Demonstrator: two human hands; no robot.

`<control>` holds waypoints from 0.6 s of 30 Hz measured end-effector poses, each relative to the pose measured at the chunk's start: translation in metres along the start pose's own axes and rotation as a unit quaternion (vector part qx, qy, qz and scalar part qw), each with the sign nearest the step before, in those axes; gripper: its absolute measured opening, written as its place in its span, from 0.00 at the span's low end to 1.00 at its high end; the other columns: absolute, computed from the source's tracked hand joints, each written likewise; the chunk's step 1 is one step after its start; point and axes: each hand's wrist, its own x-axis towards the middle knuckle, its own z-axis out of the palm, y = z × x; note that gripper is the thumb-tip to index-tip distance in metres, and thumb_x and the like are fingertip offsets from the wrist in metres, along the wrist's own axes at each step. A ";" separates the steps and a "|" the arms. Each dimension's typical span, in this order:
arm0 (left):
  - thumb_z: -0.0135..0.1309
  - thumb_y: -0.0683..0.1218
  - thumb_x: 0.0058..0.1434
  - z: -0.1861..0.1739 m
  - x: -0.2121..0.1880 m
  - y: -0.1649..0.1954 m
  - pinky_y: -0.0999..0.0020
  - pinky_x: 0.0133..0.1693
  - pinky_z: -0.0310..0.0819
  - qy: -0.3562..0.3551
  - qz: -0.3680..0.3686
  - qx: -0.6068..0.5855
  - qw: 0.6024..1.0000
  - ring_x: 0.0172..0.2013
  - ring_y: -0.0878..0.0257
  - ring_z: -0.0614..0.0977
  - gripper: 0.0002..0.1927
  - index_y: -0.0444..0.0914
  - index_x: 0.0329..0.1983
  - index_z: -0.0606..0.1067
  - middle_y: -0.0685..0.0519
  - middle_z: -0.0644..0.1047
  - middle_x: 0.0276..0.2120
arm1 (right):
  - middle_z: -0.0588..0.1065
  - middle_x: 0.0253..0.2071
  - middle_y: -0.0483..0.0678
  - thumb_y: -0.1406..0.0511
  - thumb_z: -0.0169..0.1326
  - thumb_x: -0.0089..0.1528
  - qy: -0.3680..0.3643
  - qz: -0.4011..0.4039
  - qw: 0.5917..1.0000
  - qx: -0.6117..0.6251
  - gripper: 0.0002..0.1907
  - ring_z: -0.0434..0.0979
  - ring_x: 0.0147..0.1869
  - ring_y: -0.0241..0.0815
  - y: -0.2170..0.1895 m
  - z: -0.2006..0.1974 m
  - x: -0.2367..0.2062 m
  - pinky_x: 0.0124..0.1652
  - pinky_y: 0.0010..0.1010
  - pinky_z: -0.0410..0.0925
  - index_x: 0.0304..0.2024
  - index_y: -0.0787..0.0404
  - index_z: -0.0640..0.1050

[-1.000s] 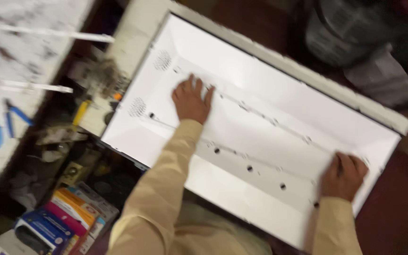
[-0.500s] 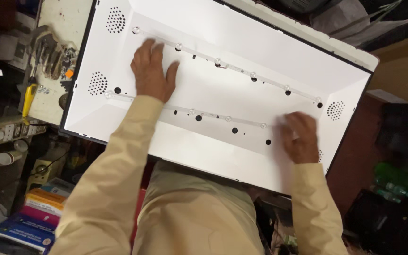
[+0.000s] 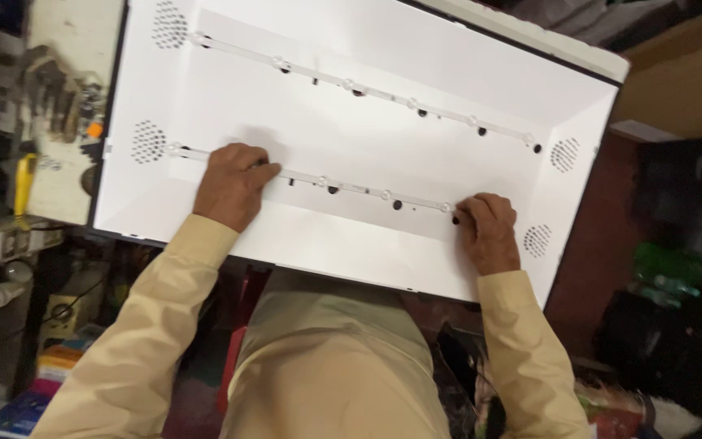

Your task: The person works on the back of a television panel on a repair bench. They peel off the white plastic diffuser sheets, lay LED light strips into the panel's channels and align them, then press the sheets back and use blue tape to secure a strip in place.

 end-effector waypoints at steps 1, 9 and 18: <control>0.59 0.32 0.51 0.000 -0.001 -0.001 0.55 0.51 0.71 0.005 0.003 -0.010 1.000 0.47 0.51 0.79 0.16 0.39 0.42 0.84 0.50 0.80 0.42 | 0.74 0.47 0.50 0.72 0.64 0.60 0.003 -0.001 1.000 0.001 0.09 0.71 0.53 0.53 0.000 0.000 -0.002 0.54 0.42 0.65 0.42 0.61 0.79; 0.61 0.32 0.55 0.003 -0.001 0.001 0.57 0.51 0.71 0.014 -0.031 -0.044 0.998 0.46 0.53 0.78 0.15 0.43 0.41 0.84 0.54 0.79 0.40 | 0.75 0.43 0.51 0.74 0.64 0.58 0.009 0.003 0.999 0.051 0.09 0.73 0.48 0.53 0.003 -0.004 -0.011 0.47 0.41 0.69 0.40 0.62 0.80; 0.62 0.32 0.54 0.005 -0.006 0.001 0.55 0.54 0.65 0.006 -0.020 -0.024 1.000 0.47 0.54 0.77 0.16 0.45 0.40 0.85 0.56 0.78 0.38 | 0.76 0.42 0.49 0.74 0.64 0.58 0.004 0.044 0.997 0.056 0.09 0.74 0.48 0.51 0.007 -0.006 -0.017 0.48 0.40 0.69 0.40 0.61 0.81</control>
